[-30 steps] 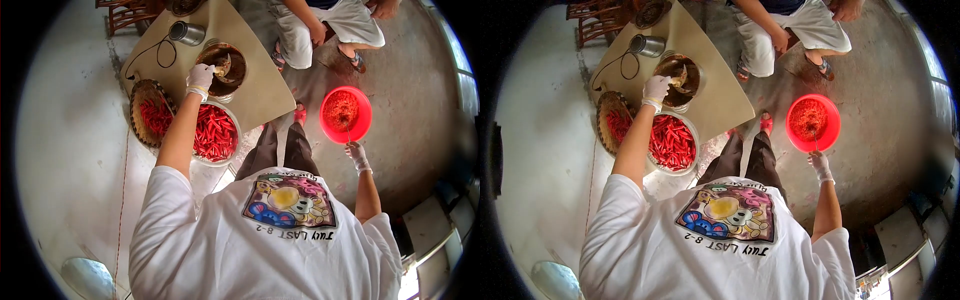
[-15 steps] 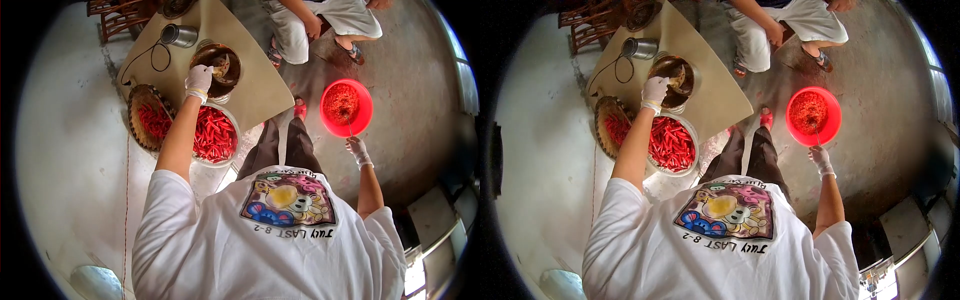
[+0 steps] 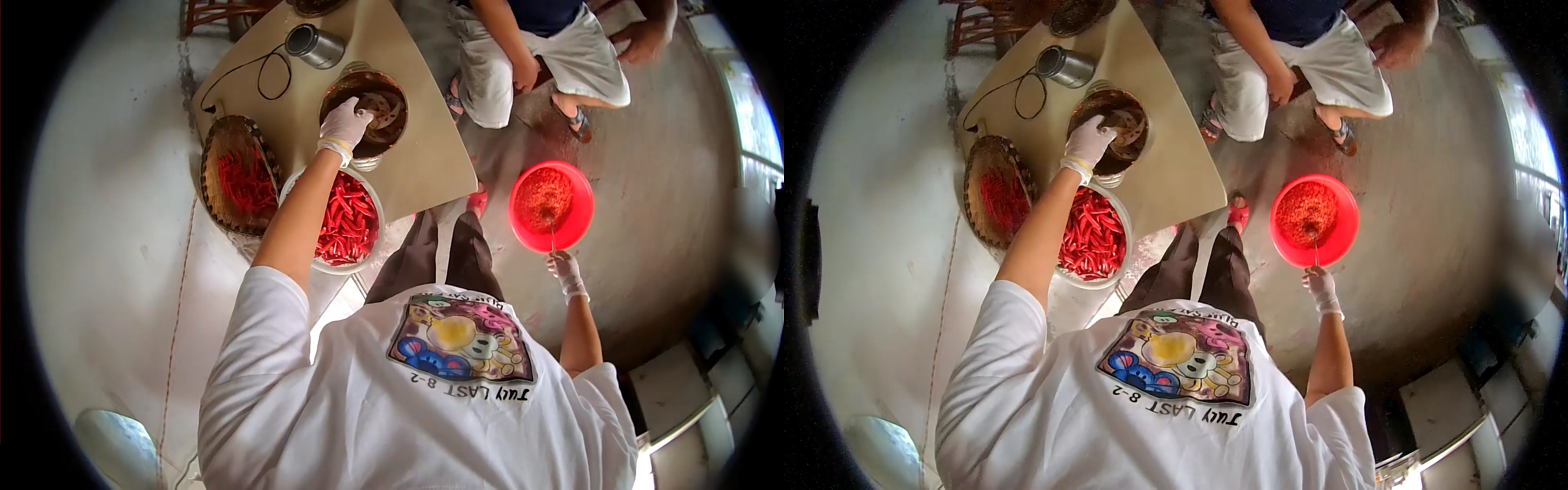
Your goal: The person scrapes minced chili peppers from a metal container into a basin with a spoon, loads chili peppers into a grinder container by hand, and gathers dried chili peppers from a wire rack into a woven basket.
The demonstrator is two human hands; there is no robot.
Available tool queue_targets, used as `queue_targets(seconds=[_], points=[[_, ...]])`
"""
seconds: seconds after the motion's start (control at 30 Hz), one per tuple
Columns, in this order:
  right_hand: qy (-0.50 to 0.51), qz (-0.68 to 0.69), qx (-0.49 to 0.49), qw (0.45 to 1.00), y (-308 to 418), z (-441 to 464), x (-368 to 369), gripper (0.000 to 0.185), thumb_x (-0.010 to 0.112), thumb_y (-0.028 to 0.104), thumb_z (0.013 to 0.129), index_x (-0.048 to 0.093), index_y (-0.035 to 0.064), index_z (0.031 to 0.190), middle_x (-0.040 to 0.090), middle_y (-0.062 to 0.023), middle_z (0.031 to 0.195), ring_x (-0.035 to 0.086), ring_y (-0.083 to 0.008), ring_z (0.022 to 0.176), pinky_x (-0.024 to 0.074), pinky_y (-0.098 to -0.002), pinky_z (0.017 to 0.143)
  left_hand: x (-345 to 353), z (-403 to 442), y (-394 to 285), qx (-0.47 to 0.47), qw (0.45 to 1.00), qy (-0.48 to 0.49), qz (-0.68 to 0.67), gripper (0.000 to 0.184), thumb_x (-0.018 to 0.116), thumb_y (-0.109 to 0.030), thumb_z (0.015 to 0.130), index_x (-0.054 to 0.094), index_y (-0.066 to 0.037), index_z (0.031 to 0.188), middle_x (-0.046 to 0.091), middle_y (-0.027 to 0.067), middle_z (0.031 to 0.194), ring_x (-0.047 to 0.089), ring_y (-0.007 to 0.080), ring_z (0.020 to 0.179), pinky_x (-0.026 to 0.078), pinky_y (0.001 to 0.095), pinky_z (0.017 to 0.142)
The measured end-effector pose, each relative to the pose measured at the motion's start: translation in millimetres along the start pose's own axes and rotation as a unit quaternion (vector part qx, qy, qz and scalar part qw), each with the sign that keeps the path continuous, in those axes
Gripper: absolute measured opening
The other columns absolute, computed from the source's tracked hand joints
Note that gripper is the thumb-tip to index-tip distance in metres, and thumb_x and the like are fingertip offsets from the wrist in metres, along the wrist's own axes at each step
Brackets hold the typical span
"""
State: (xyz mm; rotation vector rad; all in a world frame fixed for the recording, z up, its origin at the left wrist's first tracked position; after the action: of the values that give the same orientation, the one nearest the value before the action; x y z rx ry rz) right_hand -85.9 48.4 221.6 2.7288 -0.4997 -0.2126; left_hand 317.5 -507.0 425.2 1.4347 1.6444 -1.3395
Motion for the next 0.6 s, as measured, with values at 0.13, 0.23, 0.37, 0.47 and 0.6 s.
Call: queue_targets(seconds=[0.13, 0.23, 0.37, 0.47, 0.6], points=[[-0.027, -0.053, -0.018, 0.998, 16, -3, -5, 0.015, 0.051, 0.011, 0.090, 0.063, 0.0069, 0.098, 0.060, -0.0011, 0.068, 0.052, -0.0096, 0.052, 0.0374, -0.0221, 0.044, -5, -14, 32, -0.002, 0.987, 0.019, -0.162, 0.051, 0.066, -0.025, 0.080, 0.053, -0.005, 0.126, 0.069, 0.0127, 0.099, 0.065, 0.0273, 0.096, 0.049, 0.0367, 0.086], [-0.038, -0.140, -0.066, 0.987, 55, -10, 0, 0.020, 0.049, 0.013, 0.091, 0.065, 0.0067, 0.103, 0.065, -0.0030, 0.072, 0.058, -0.0119, 0.056, 0.0433, -0.0239, 0.049, -23, -48, 50, 0.016, 0.963, 0.010, -0.267, 0.045, 0.065, -0.020, 0.082, 0.055, -0.005, 0.124, 0.070, 0.0129, 0.095, 0.066, 0.0224, 0.091, 0.049, 0.0329, 0.084], [0.024, -0.237, -0.187, 0.953, 130, -9, 41, 0.024, 0.049, 0.014, 0.091, 0.064, 0.0022, 0.107, 0.068, -0.0091, 0.084, 0.065, -0.0152, 0.072, 0.0498, -0.0268, 0.059, -55, -124, 124, -0.078, 0.905, -0.132, -0.396, 0.027, 0.060, -0.011, 0.088, 0.064, 0.000, 0.113, 0.067, 0.0039, 0.096, 0.061, 0.0094, 0.082, 0.051, 0.0242, 0.069], [0.078, -0.261, -0.202, 0.941, 189, -20, 110, 0.024, 0.048, 0.009, 0.090, 0.061, -0.0025, 0.107, 0.067, -0.0125, 0.090, 0.066, -0.0190, 0.075, 0.0537, -0.0299, 0.070, -50, -195, 199, -0.219, 0.853, -0.201, -0.429, 0.022, 0.061, -0.014, 0.088, 0.066, -0.001, 0.104, 0.066, 0.0046, 0.086, 0.061, 0.0094, 0.068, 0.051, 0.0237, 0.064], [0.166, -0.278, -0.308, 0.895, 254, -52, 210, 0.024, 0.049, 0.008, 0.089, 0.063, -0.0007, 0.107, 0.069, -0.0106, 0.093, 0.065, -0.0178, 0.078, 0.0527, -0.0289, 0.072, 24, -299, 317, -0.378, 0.763, -0.264, -0.454, 0.020, 0.062, -0.019, 0.085, 0.065, -0.001, 0.094, 0.058, 0.0007, 0.073, 0.058, 0.0103, 0.065, 0.047, 0.0256, 0.057]])
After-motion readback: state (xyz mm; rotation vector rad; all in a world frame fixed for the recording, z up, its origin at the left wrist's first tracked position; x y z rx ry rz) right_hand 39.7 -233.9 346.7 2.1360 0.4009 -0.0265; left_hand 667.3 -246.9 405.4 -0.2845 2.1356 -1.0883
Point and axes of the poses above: each hand's wrist, its own z-axis towards the middle knuckle, its own x-axis out of the palm, y = z × x, the point moved 8 cm from there along z, towards the middle knuckle
